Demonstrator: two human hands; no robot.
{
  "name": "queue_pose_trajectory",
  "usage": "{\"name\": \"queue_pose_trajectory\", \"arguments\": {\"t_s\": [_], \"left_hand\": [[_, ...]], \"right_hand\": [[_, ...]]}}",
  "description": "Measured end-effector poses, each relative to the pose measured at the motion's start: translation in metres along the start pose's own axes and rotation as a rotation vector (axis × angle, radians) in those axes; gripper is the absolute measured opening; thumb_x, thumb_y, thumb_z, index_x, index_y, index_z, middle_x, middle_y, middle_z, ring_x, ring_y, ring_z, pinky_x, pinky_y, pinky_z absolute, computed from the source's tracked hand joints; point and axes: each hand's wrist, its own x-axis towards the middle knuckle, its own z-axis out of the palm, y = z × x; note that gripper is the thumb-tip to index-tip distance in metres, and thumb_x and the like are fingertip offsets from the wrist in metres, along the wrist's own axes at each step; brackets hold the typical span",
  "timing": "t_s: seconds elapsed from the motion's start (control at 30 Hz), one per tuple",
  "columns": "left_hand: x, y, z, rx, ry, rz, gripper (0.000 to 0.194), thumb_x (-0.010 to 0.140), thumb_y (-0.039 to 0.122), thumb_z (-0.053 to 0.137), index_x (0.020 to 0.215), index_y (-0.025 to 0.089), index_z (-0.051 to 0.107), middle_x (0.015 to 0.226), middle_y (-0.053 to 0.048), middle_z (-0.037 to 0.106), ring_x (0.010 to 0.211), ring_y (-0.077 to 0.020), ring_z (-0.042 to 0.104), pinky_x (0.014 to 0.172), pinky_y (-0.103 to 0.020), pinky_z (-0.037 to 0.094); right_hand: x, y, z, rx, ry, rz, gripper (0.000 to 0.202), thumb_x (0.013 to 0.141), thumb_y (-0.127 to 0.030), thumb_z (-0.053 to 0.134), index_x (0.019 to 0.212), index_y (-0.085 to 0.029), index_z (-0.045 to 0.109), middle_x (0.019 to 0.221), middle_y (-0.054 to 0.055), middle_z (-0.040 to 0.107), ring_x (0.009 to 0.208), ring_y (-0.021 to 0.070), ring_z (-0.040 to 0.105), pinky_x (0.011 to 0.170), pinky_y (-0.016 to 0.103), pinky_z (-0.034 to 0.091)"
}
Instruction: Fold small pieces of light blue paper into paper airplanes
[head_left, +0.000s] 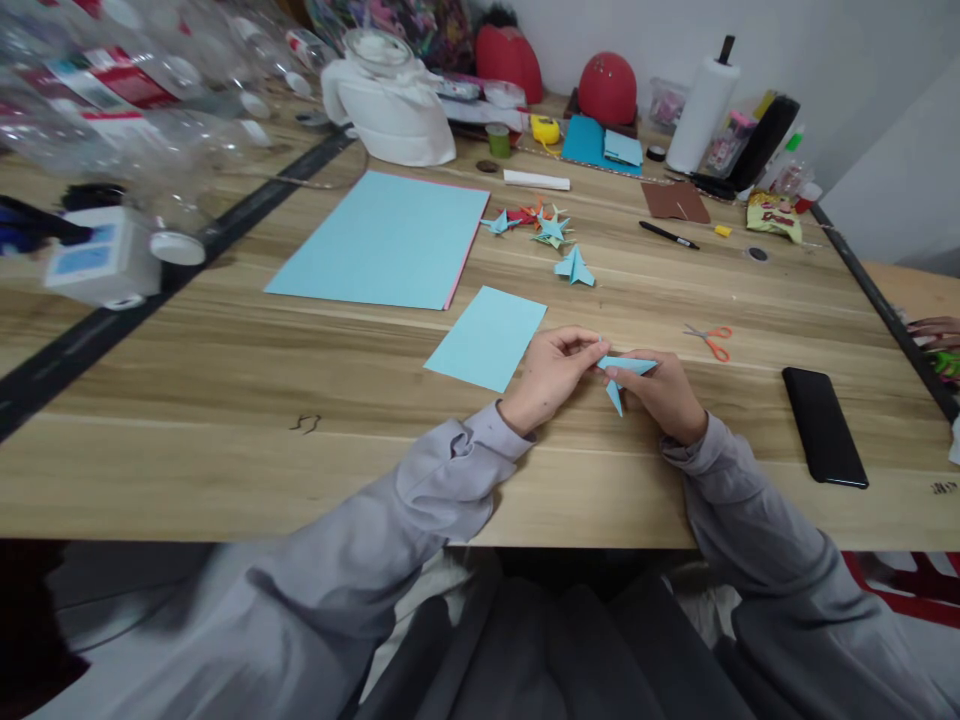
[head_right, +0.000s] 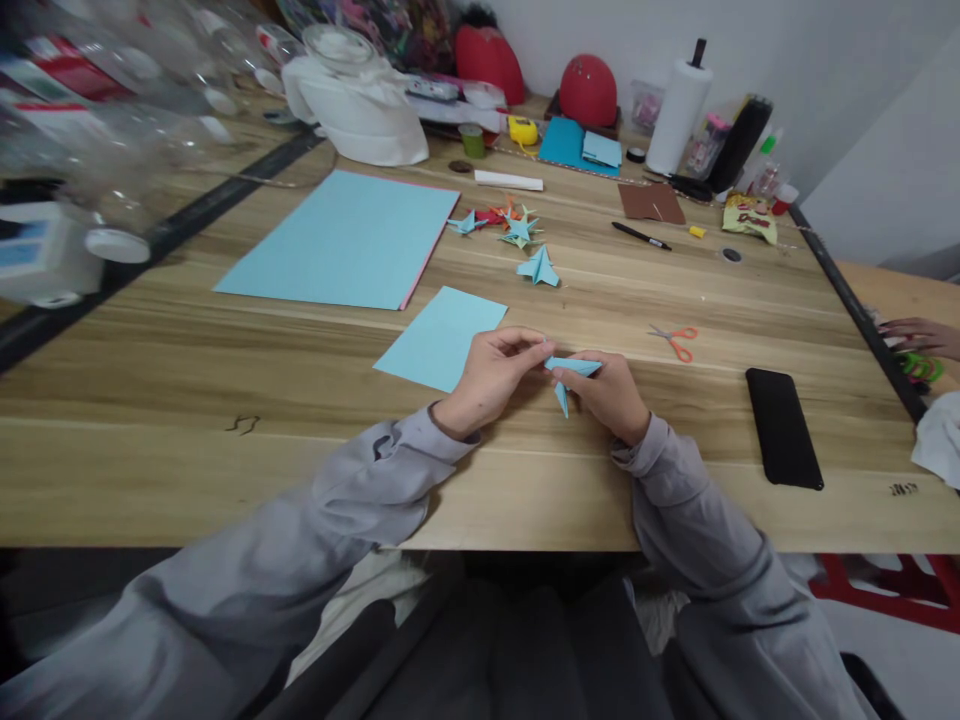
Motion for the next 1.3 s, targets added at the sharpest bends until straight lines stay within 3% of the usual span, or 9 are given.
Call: {"name": "queue_pose_trajectory", "arguments": {"t_s": [0.27, 0.5, 0.67, 0.77, 0.9, 1.13, 1.3], "left_hand": [[-0.001, 0.002, 0.000, -0.026, -0.029, -0.040, 0.028, 0.066, 0.037, 0.083, 0.065, 0.014, 0.067, 0.055, 0.002, 0.063, 0.049, -0.0088, 0.055, 0.052, -0.021, 0.045], [0.001, 0.002, 0.001, -0.060, 0.020, -0.100, 0.027, 0.076, 0.037, 0.078, 0.073, 0.016, 0.059, 0.046, 0.006, 0.055, 0.038, -0.0077, 0.050, 0.043, -0.020, 0.043], [0.002, 0.003, -0.001, -0.129, 0.088, -0.092, 0.034, 0.078, 0.046, 0.075, 0.074, 0.016, 0.059, 0.054, 0.005, 0.054, 0.044, -0.0069, 0.051, 0.043, -0.019, 0.045], [-0.001, 0.005, 0.001, -0.150, -0.009, -0.137, 0.039, 0.073, 0.049, 0.079, 0.074, 0.014, 0.061, 0.059, 0.002, 0.058, 0.050, -0.0086, 0.056, 0.047, -0.021, 0.048], [-0.004, 0.004, 0.001, -0.092, -0.190, -0.141, 0.036, 0.065, 0.039, 0.085, 0.070, 0.013, 0.062, 0.061, -0.001, 0.064, 0.052, -0.0090, 0.059, 0.051, -0.021, 0.048], [-0.002, 0.000, 0.000, -0.035, -0.172, -0.110, 0.031, 0.069, 0.034, 0.082, 0.068, 0.014, 0.059, 0.056, 0.001, 0.063, 0.047, -0.0082, 0.055, 0.049, -0.021, 0.044], [-0.003, 0.000, -0.001, -0.038, -0.195, -0.137, 0.032, 0.070, 0.034, 0.080, 0.063, 0.015, 0.054, 0.058, -0.001, 0.065, 0.047, -0.0076, 0.053, 0.048, -0.021, 0.041]], "right_hand": [[-0.001, 0.003, -0.001, -0.025, -0.060, -0.069, 0.037, 0.071, -0.055, 0.076, 0.067, -0.018, 0.073, 0.062, 0.003, 0.067, 0.056, 0.0132, 0.054, 0.057, 0.028, 0.045], [-0.003, 0.002, 0.001, 0.014, -0.082, -0.009, 0.040, 0.068, -0.056, 0.078, 0.066, -0.016, 0.071, 0.057, 0.002, 0.062, 0.052, 0.0119, 0.049, 0.050, 0.026, 0.039], [0.000, 0.005, -0.004, 0.105, 0.007, 0.053, 0.034, 0.067, -0.049, 0.079, 0.065, -0.016, 0.070, 0.058, 0.001, 0.063, 0.051, 0.0109, 0.048, 0.051, 0.026, 0.038], [0.001, 0.009, -0.006, 0.174, 0.031, 0.090, 0.033, 0.068, -0.046, 0.079, 0.065, -0.016, 0.067, 0.057, 0.000, 0.061, 0.049, 0.0095, 0.045, 0.049, 0.025, 0.034], [0.002, 0.010, -0.005, 0.193, 0.010, 0.084, 0.030, 0.068, -0.042, 0.079, 0.064, -0.015, 0.067, 0.057, -0.001, 0.060, 0.049, 0.0080, 0.042, 0.049, 0.024, 0.032], [0.002, 0.007, -0.004, 0.128, 0.040, 0.037, 0.032, 0.061, -0.044, 0.083, 0.067, -0.016, 0.069, 0.062, -0.001, 0.064, 0.058, 0.0121, 0.052, 0.058, 0.026, 0.041], [0.003, 0.009, -0.003, 0.158, -0.022, 0.011, 0.034, 0.068, -0.049, 0.079, 0.065, -0.016, 0.068, 0.062, 0.001, 0.066, 0.058, 0.0126, 0.055, 0.059, 0.027, 0.043]]}}
